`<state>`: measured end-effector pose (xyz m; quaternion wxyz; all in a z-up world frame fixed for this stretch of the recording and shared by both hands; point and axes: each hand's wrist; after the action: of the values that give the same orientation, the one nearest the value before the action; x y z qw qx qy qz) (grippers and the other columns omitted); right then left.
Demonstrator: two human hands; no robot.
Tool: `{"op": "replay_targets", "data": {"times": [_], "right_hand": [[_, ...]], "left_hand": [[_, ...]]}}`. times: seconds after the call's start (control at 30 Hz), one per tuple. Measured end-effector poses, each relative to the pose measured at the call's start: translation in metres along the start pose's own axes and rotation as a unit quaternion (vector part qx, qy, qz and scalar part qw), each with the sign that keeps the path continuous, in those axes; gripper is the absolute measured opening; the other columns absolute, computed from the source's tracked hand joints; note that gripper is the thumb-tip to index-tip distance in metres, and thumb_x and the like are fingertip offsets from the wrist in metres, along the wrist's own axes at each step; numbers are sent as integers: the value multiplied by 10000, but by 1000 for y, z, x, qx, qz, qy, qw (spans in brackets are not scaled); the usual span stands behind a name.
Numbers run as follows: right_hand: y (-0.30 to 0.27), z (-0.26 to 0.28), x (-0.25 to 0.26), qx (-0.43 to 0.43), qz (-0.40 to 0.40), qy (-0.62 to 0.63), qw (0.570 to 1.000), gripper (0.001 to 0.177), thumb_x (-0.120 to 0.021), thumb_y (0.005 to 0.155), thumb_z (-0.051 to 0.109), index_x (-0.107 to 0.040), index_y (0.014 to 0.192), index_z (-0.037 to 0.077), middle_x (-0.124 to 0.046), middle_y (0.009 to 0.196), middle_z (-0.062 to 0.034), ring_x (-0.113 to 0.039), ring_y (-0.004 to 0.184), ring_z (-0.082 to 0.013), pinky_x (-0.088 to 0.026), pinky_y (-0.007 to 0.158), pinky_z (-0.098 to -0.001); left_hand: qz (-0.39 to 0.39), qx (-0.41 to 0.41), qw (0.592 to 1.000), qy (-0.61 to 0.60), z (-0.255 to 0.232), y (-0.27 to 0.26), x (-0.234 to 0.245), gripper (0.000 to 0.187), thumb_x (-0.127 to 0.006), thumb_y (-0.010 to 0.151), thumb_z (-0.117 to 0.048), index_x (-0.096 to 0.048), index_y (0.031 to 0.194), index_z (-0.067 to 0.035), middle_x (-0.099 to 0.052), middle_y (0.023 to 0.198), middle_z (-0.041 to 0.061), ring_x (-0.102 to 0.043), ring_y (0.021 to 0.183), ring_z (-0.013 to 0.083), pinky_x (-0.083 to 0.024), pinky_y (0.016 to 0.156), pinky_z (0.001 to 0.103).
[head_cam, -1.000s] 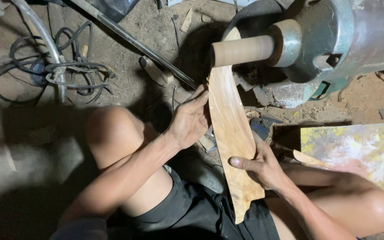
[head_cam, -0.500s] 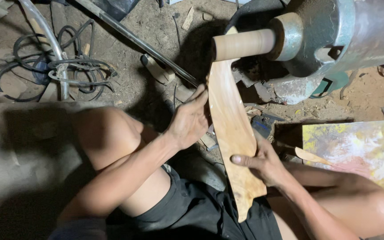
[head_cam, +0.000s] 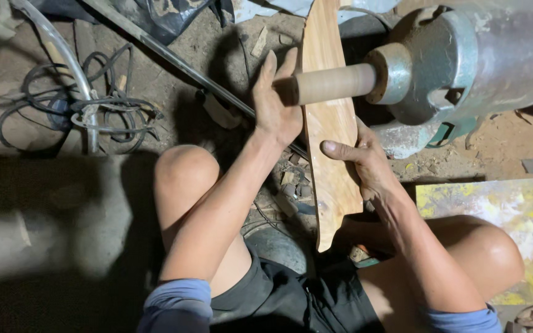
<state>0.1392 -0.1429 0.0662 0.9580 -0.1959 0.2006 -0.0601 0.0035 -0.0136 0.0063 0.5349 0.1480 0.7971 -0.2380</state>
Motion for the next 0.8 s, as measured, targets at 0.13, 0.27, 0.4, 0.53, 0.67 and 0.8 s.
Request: {"op": "replay_targets", "data": {"times": [0.13, 0.27, 0.4, 0.53, 0.67, 0.8], "right_hand": [[-7, -7, 6, 7, -6, -36, 999, 745, -797, 771, 61, -499, 1447, -30, -696, 1231, -157, -694, 1061, -211, -572, 933, -360], [-30, -26, 16, -3, -4, -47, 999, 758, -797, 773, 45, -487, 1461, -33, -687, 1249, -157, -683, 1072, -210, -565, 932, -364], [-53, -48, 25, -21, 16, -41, 999, 811, -810, 759, 59, -439, 1477, -14, -670, 1294, -148, -673, 1133, -195, -558, 972, -357], [-72, -62, 29, -73, 53, -56, 994, 855, -807, 758, 107, -417, 1507, -24, -670, 1271, -182, -681, 1086, -230, -568, 925, -379], [-67, -65, 20, -134, 99, -181, 969, 827, -777, 823, 257, -412, 1502, -41, -676, 1307, -197, -688, 1121, -254, -554, 958, -360], [-59, -50, 14, -100, 85, -336, 933, 923, -762, 832, 359, -288, 1532, -11, -643, 1335, -178, -683, 1162, -244, -542, 965, -344]], "left_hand": [[-27, 23, 999, -6, 6, -7, 5, 817, -525, 983, -555, -325, 1597, -55, -484, 1531, 188, -492, 1372, 310, -344, 1206, 485], [-4, 27, 999, -37, 14, -34, 15, 642, -530, 1063, -490, -446, 1534, -62, -515, 1500, 118, -487, 1376, 275, -346, 1240, 484], [10, 87, 996, 8, 8, -73, 12, 625, -478, 1035, -472, -505, 1496, -52, -584, 1444, 116, -525, 1334, 266, -378, 1167, 464], [-18, 132, 990, 41, 5, -110, 1, 665, -443, 1037, -516, -416, 1533, -74, -563, 1440, 149, -557, 1325, 274, -392, 1189, 461], [32, 160, 981, 101, 9, -122, 9, 734, -450, 1045, -517, -390, 1555, 8, -522, 1474, 240, -564, 1306, 324, -422, 1141, 485], [-80, 114, 974, 178, 12, -124, 43, 669, -610, 957, -265, -262, 1509, -117, -485, 1517, 158, -544, 1329, 261, -467, 1109, 441]]}}
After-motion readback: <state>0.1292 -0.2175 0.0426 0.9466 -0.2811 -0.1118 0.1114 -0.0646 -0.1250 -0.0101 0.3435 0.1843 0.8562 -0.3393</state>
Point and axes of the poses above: each hand's wrist, its own y-axis towards the middle knuckle, its own x-axis out of the back of the hand, z = x × y
